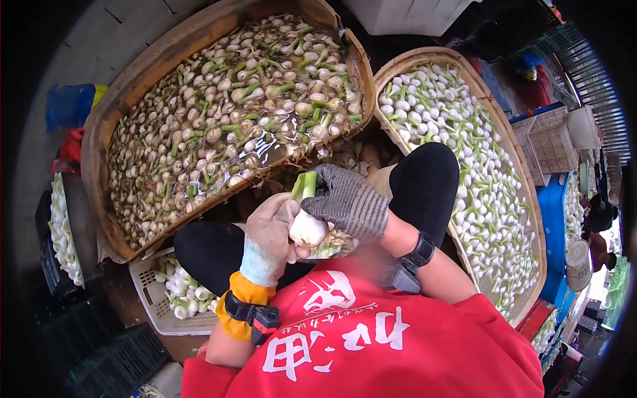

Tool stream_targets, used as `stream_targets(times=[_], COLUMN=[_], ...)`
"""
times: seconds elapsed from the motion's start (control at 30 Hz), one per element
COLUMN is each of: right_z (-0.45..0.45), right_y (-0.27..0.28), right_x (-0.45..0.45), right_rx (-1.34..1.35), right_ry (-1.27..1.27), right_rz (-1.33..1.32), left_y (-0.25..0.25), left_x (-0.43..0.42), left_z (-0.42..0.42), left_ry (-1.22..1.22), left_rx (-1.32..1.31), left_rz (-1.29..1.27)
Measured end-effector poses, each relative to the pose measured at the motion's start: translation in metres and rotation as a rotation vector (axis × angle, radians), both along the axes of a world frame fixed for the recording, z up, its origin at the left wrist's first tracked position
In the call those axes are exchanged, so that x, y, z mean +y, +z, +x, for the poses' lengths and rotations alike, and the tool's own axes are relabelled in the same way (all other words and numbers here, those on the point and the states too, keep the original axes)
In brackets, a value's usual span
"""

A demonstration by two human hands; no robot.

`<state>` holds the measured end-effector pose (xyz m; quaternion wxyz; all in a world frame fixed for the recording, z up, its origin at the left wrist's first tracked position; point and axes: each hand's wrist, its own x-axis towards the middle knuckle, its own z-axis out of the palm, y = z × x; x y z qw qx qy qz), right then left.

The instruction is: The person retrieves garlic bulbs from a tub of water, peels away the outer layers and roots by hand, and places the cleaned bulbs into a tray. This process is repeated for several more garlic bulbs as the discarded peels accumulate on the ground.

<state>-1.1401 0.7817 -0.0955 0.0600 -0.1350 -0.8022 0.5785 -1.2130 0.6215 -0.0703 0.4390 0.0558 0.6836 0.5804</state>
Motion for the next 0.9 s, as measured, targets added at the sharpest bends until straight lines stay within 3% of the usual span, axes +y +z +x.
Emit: stream_targets(times=[0.13, 0.17, 0.2, 0.27, 0.3, 0.33, 0.4, 0.43, 0.47, 0.53, 0.57, 0.6, 0.67, 0.7, 0.73, 0.8, 0.87, 0.9], right_z=[-0.003, -0.007, -0.009, -0.017, -0.016, -0.015, -0.004, 0.001, 0.004, 0.008, 0.007, 0.006, 0.002, 0.001, -0.002, 0.002, 0.001, -0.002], right_y=[0.009, 0.016, 0.02, 0.018, 0.012, 0.004, -0.016, -0.022, -0.026, -0.02, -0.019, -0.017, -0.026, -0.017, -0.009, 0.006, 0.018, 0.015], right_x=[-0.007, -0.008, -0.009, 0.001, 0.005, 0.008, 0.014, 0.02, 0.024, 0.021, 0.022, 0.022, 0.03, 0.028, 0.03, 0.032, 0.033, 0.031], right_rx=[-0.017, -0.049, -0.083, -0.237, -0.118, 0.002, 0.034, 0.117, 0.198, 0.226, 0.24, 0.256, 0.381, 0.303, 0.314, 0.165, 0.066, 0.132], right_ry=[-0.158, -0.131, -0.105, -0.075, -0.06, -0.044, -0.015, 0.006, 0.028, -0.15, -0.203, -0.255, -0.211, -0.283, -0.282, -0.294, -0.235, -0.129], right_rz=[-0.206, 0.0, 0.203, 0.3, 0.07, -0.162, -0.256, -0.166, -0.071, -0.264, -0.417, -0.574, -0.332, -0.721, -0.724, -0.621, -0.659, -0.475], left_y=[-0.004, -0.012, -0.024, -0.041, -0.037, -0.028, -0.004, 0.006, 0.0, 0.011, 0.002, 0.014, -0.052, -0.084, -0.068, -0.039, -0.03, -0.02], left_x=[0.01, 0.013, 0.012, 0.008, 0.01, 0.01, 0.007, 0.005, 0.002, -0.006, -0.022, -0.021, -0.038, -0.044, -0.033, -0.008, 0.001, 0.002], left_z=[-0.003, -0.004, -0.011, -0.035, -0.032, -0.028, -0.019, -0.021, -0.022, -0.02, -0.03, -0.032, -0.035, -0.038, -0.036, -0.022, -0.029, -0.036], left_ry=[0.191, 0.2, 0.198, -0.169, -0.094, -0.095, 0.047, 0.11, 0.145, 0.101, -0.055, -0.297, -0.795, -0.896, -0.9, -0.222, -0.183, -0.317], left_rx=[0.059, 0.226, 0.219, 1.521, 1.243, 1.246, 0.396, 0.188, 0.191, 0.098, -0.034, -0.078, 0.828, 0.993, 1.002, 0.382, 0.175, 0.114], left_rz=[0.044, 0.042, 0.04, 0.116, 0.18, 0.179, 0.098, 0.139, 0.287, 0.403, 0.303, 0.005, 0.022, -0.074, -0.079, 0.139, 0.389, 0.356])
